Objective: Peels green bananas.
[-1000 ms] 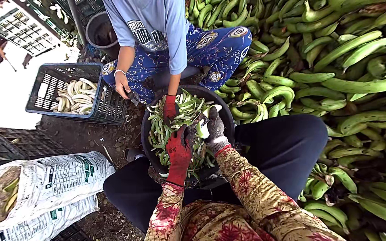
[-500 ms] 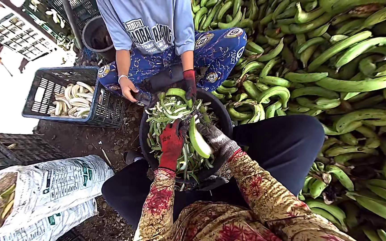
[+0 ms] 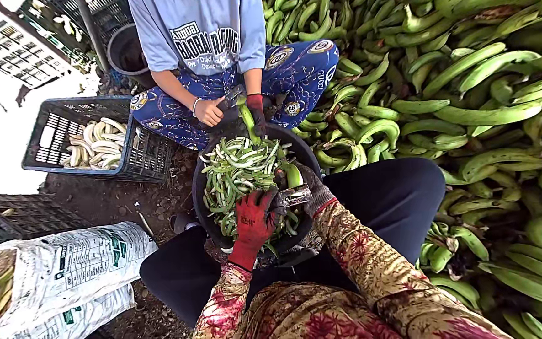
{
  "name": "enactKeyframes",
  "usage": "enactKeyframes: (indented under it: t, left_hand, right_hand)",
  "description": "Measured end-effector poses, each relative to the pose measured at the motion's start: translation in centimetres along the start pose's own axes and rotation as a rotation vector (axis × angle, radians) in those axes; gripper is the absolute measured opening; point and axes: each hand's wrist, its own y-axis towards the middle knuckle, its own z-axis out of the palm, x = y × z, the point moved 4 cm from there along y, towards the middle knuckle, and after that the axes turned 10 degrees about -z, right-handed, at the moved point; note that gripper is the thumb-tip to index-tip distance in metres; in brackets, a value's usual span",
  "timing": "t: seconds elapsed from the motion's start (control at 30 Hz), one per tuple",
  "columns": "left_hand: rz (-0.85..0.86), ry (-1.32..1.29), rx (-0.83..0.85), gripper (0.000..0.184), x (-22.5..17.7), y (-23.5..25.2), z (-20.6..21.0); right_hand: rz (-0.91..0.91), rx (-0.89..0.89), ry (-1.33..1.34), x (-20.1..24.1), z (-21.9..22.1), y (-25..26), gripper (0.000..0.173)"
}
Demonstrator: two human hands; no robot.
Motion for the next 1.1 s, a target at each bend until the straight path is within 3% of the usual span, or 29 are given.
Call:
enactKeyframes:
  t: [0.1,0.2,0.27,0.33,0.43,0.57,0.67,0.73,0.8,0.9,1.1]
  left_hand:
    - [-0.003,0.001,-0.069,0.057,0.5,0.0,-0.2]
    - [-0.049,-0.016,-0.046,0.061,0.6,0.2,-0.2]
    - [-0.124,-0.041,0.0,0.055,0.8,0.7,0.0]
    - [-0.219,-0.08,0.081,0.046,1.3,1.4,0.4]
    - [-0.298,-0.133,0.132,0.043,1.6,2.4,0.6]
    - [-0.272,-0.11,0.085,0.043,1.9,4.6,0.2]
    - [-0.146,-0.118,-0.013,0.048,1.9,4.9,-0.8]
    - [-0.055,-0.129,-0.106,0.052,1.4,4.3,-2.2]
    - [0.008,-0.094,-0.141,0.056,0.9,3.2,-2.9]
    - [0.008,-0.007,-0.106,0.058,1.4,2.1,-1.9]
    - [-0.13,0.035,-0.13,0.058,2.6,0.4,-1.5]
  right_hand:
    - [0.056,-0.079,0.029,-0.3,0.8,-0.2,0.041]
    - [0.075,-0.156,-0.033,-0.9,1.2,-1.0,0.047]
    - [-0.013,-0.084,-0.229,-1.7,0.8,-1.0,0.048]
    - [-0.194,-0.035,-0.417,-2.0,0.5,-0.8,0.038]
    - [-0.347,-0.039,-0.653,-1.8,1.0,-1.1,0.046]
    - [-0.292,-0.009,-0.585,-1.8,1.6,-1.3,0.043]
    - [-0.499,0.12,-0.762,-0.4,1.3,-2.1,0.045]
    - [-0.602,0.205,-0.721,0.8,2.3,-2.6,0.052]
    - [-0.493,0.24,-0.497,1.4,3.1,-2.7,0.05]
    - [-0.148,0.136,-0.253,0.2,3.3,-1.5,0.059]
    - [-0.207,0.046,-0.535,-1.1,3.0,-1.1,0.057]
